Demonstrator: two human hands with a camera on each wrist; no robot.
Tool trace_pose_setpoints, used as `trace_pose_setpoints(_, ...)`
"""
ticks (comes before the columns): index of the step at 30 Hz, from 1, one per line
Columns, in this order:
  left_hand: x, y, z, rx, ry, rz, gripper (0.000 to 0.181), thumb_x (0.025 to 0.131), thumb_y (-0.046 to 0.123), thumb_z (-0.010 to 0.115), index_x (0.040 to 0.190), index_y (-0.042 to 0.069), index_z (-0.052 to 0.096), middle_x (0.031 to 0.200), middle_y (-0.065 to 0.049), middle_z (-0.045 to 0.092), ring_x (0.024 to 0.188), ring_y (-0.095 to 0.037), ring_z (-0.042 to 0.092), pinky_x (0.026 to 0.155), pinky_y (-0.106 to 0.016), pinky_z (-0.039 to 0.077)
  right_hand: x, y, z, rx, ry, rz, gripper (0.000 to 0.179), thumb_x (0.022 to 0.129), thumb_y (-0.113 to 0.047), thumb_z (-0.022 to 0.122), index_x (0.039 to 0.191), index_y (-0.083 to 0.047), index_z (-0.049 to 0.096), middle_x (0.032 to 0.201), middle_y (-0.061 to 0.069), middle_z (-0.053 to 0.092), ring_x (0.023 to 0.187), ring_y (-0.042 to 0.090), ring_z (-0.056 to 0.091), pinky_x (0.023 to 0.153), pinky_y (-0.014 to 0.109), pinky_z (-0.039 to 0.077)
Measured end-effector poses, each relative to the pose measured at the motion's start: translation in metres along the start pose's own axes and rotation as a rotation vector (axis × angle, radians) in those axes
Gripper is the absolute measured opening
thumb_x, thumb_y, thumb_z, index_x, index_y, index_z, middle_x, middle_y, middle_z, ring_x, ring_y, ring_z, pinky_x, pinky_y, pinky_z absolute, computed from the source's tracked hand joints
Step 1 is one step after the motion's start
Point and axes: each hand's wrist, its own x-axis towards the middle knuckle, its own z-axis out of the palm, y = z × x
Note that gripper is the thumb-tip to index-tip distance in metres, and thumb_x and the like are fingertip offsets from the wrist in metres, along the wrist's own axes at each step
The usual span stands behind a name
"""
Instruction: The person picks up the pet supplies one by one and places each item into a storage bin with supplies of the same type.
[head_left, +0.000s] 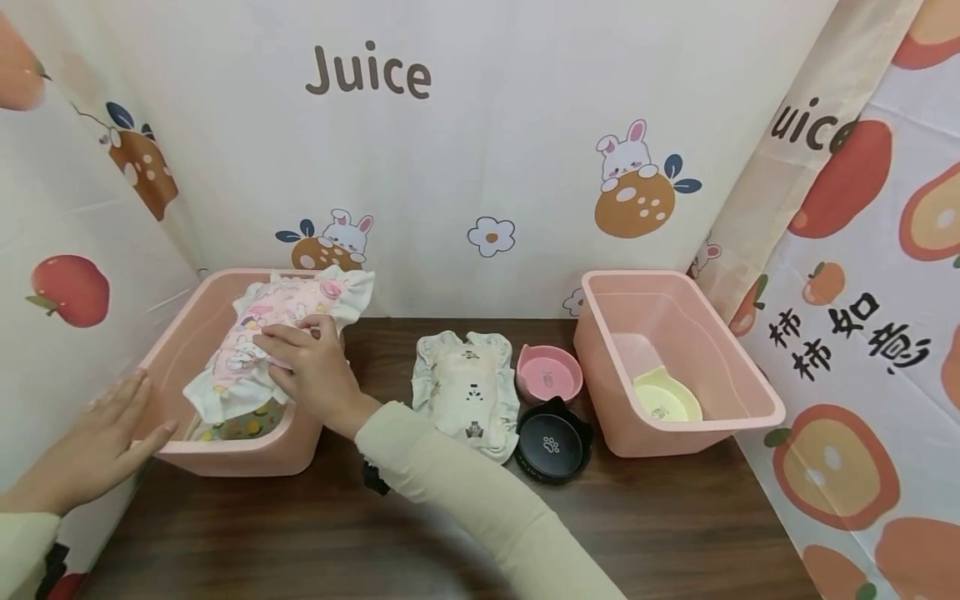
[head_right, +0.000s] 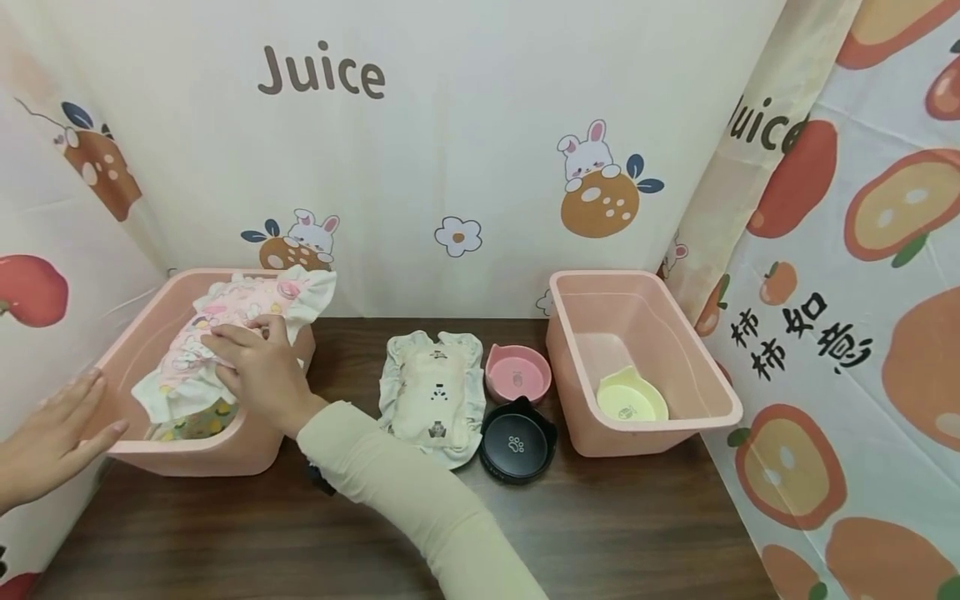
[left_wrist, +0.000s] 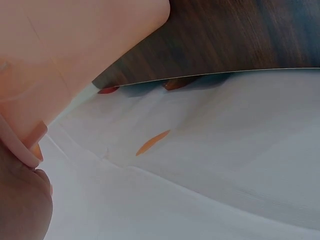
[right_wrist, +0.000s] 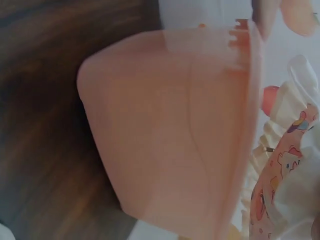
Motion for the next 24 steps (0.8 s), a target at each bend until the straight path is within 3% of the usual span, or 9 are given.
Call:
trace_pose_setpoints(8,0.002,0.001,0.001,-0.009,-0.012,0.007,0.078,0.098,0.034,0.047,0.143,-0.019,0.011,0.15,-0.039,0.006,0.143,-0.044,-0.01,0.112,-0.044,-0.019,-0.008,-0.008,0.023,-0.024,0.038,0.004,0.029,0.091,-0.026,0.064,0.119,-0.022,0.069,0.12,-0.009,0.066,0.106,0.003,0.059,0.101,0.026,0.032)
trace_pose_setpoints(15,0.006,0.002,0.001,-0.015,-0.031,0.008,0.079,0.098,0.034,0.048,0.143,-0.018,0.009,0.15,-0.04,0.005,0.143,-0.04,-0.014,0.11,-0.039,-0.022,-0.009,-0.012,0.036,-0.069,-0.011,0.02,0.029,0.092,-0.027,0.061,0.12,-0.025,0.068,0.12,-0.009,0.062,0.107,0.002,0.055,0.102,0.027,0.029)
trace_pose_setpoints(24,0.002,-0.002,-0.002,-0.02,-0.009,0.029,0.078,0.098,0.032,0.049,0.144,-0.018,0.01,0.15,-0.04,0.005,0.144,-0.035,-0.016,0.111,-0.038,-0.021,-0.003,-0.022,0.048,-0.112,-0.102,0.034,0.029,0.092,-0.033,0.061,0.121,-0.028,0.068,0.114,-0.006,0.054,0.104,0.007,0.043,0.096,0.023,0.028)
